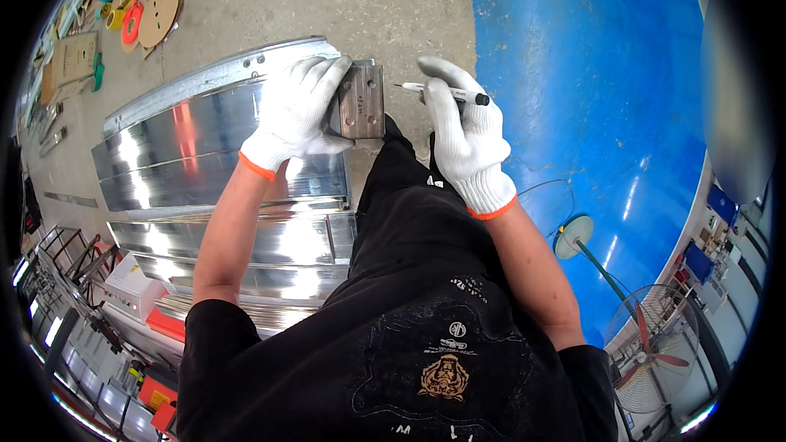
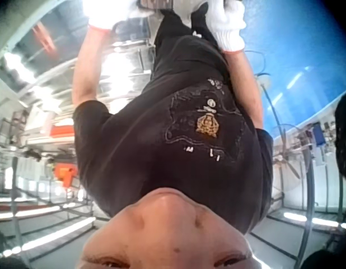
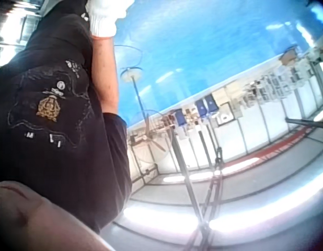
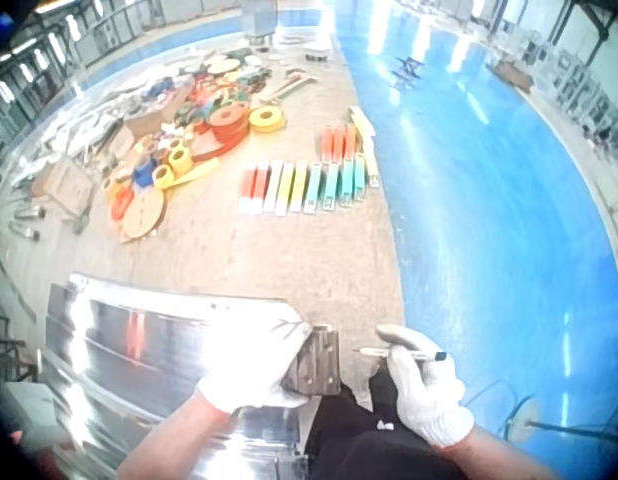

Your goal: The person measures and marks multiple metal sheets using a tape measure, a square, and a marker. They repeatedly position the square on each sheet, draw lines, and stack the marked pieces. The person also handles smaller metal components and places them on the floor.

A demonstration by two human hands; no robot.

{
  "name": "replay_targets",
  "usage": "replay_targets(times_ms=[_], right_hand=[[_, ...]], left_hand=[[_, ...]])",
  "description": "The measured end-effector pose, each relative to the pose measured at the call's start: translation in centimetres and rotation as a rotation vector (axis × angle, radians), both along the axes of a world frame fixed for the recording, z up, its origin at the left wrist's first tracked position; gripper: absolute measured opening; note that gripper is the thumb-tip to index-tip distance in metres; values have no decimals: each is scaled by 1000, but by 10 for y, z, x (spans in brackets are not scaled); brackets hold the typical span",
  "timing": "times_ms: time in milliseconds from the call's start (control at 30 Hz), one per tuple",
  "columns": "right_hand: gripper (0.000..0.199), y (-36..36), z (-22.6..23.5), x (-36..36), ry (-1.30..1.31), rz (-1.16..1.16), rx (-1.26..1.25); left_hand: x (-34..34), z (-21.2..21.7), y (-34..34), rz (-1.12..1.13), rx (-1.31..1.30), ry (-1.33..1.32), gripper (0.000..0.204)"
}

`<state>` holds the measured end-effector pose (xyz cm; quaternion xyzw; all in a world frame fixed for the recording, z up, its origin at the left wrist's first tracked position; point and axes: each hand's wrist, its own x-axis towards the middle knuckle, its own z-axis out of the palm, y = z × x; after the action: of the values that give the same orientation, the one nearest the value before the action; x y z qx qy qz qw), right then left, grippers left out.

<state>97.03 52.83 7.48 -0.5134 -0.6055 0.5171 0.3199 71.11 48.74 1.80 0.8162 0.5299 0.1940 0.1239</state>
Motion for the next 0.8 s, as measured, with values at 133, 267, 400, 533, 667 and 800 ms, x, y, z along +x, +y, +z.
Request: replay_targets(times_ms=[133, 267, 400, 533, 667, 800], right_hand=[[19, -1, 3, -4, -57, 14, 134], [17, -2, 5, -10, -102, 6, 227], [18, -5, 3, -12, -103, 7, 192], [19, -7, 0, -12, -130, 9, 139], [24, -11, -14, -13, 32, -71, -41], [31, -35, -45, -22, 105, -96, -204]], left_hand=[[0, 2, 1, 8, 34, 4, 111], [0, 1, 0, 9, 36, 9, 111], [0, 0, 0, 12, 47, 4, 111], [0, 1, 0, 5, 35, -1, 111], [0, 2, 0, 9, 29, -4, 111], [1, 2, 0, 14, 27, 1, 112]])
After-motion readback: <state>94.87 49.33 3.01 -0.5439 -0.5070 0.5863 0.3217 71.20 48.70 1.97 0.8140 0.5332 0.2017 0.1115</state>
